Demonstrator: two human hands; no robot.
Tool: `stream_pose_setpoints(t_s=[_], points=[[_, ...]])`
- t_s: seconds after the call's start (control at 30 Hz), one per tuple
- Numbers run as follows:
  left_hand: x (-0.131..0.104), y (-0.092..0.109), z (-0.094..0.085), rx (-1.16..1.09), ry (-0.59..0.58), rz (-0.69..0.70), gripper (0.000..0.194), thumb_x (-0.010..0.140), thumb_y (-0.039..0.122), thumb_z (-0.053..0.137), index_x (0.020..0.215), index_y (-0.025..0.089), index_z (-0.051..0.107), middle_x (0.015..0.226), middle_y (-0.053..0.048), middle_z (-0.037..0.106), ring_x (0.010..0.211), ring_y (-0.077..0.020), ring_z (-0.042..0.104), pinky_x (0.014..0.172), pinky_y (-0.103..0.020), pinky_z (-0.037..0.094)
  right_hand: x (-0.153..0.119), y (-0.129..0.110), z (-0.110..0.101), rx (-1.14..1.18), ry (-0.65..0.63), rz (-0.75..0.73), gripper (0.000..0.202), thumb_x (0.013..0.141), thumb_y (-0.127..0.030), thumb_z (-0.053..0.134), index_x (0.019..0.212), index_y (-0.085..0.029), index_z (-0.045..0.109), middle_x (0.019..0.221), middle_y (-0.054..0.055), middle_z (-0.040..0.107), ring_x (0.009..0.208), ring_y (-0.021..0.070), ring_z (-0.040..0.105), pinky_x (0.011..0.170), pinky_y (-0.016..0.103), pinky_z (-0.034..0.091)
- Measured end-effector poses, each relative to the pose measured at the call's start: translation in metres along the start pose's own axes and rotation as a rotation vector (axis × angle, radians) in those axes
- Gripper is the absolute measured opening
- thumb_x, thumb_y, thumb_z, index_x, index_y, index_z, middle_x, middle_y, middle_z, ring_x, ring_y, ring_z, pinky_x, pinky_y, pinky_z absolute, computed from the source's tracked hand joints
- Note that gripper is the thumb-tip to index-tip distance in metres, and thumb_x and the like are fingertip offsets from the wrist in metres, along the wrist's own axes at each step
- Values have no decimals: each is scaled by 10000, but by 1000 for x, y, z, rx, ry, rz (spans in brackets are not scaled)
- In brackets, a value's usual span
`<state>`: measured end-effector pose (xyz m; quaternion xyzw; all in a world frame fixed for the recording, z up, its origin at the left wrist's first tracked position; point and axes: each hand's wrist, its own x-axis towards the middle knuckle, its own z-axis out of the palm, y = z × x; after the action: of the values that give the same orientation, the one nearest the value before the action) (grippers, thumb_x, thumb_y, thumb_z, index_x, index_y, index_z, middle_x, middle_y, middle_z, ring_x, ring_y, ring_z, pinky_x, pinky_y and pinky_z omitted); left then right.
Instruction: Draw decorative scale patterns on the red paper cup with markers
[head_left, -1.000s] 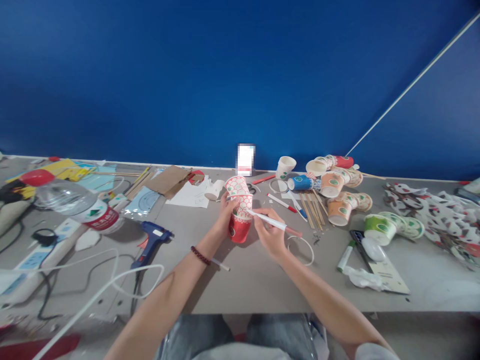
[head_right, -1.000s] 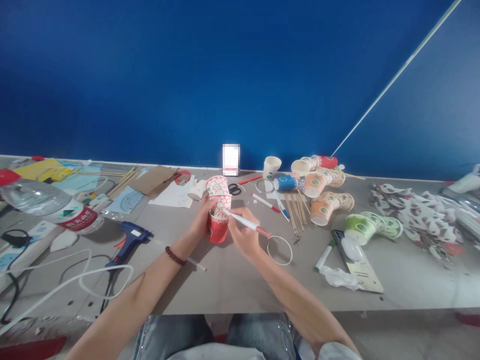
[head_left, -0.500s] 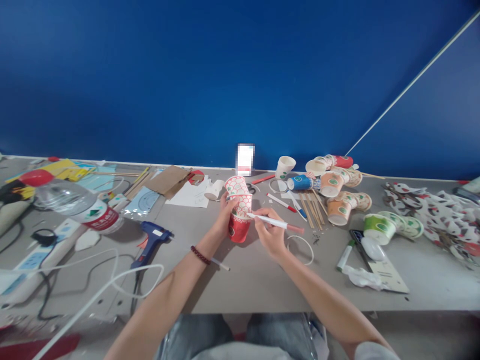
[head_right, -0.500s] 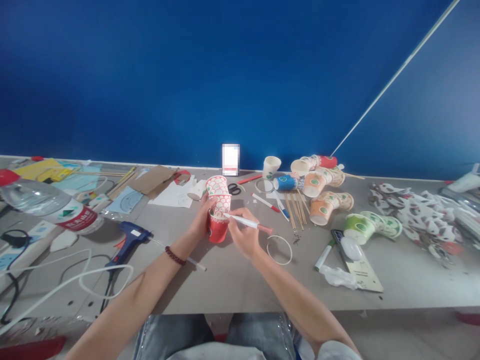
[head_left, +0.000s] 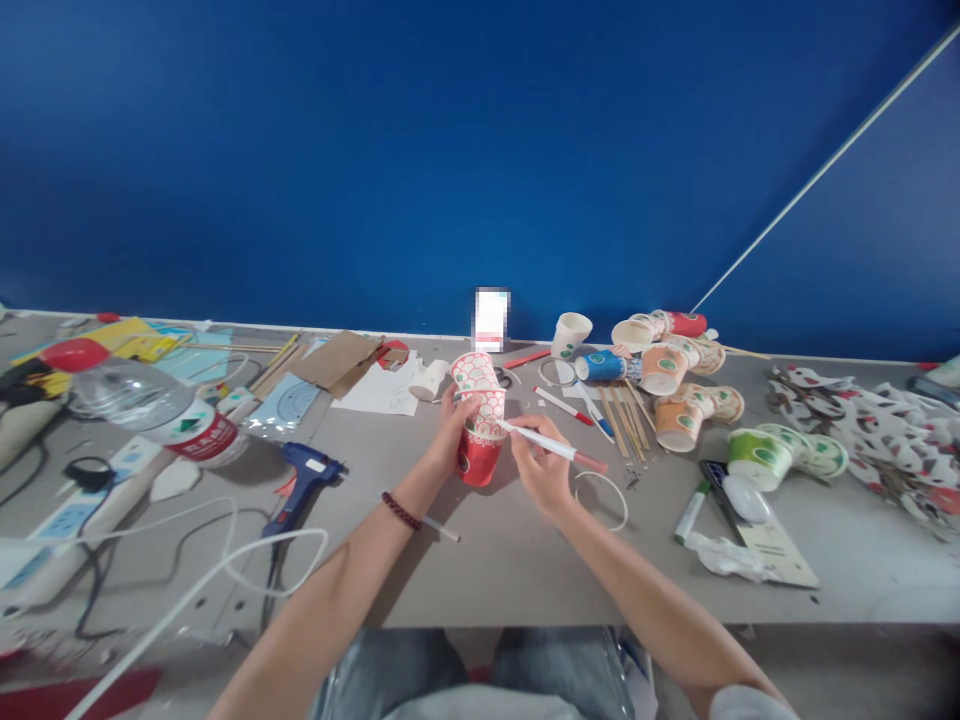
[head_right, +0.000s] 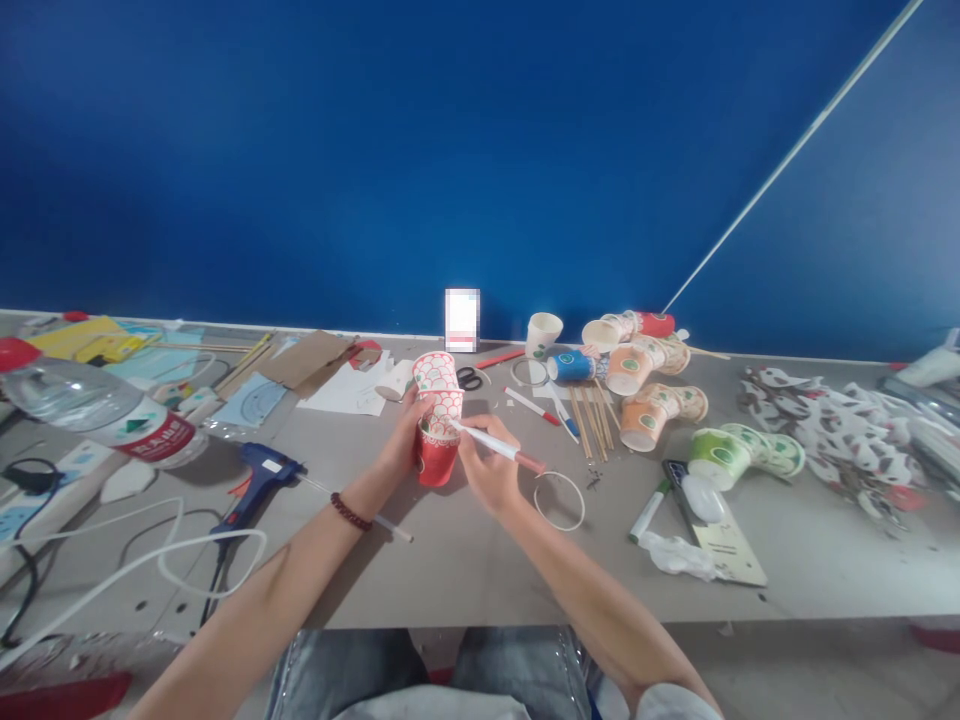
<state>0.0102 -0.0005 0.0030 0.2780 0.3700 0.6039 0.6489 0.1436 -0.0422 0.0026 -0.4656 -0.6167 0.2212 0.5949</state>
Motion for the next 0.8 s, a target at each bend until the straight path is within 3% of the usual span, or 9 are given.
stream_pose_setpoints(t_s=[0.8], points=[[1, -1, -1, 4, -28, 6, 570, 738, 311, 685, 1242, 221, 435, 967, -41, 642, 797, -182, 626, 738, -318, 483, -2, 6, 1, 93, 1, 60, 80, 837, -269, 554, 862, -205, 595, 767, 26, 614, 700, 164, 580, 577, 278, 443]])
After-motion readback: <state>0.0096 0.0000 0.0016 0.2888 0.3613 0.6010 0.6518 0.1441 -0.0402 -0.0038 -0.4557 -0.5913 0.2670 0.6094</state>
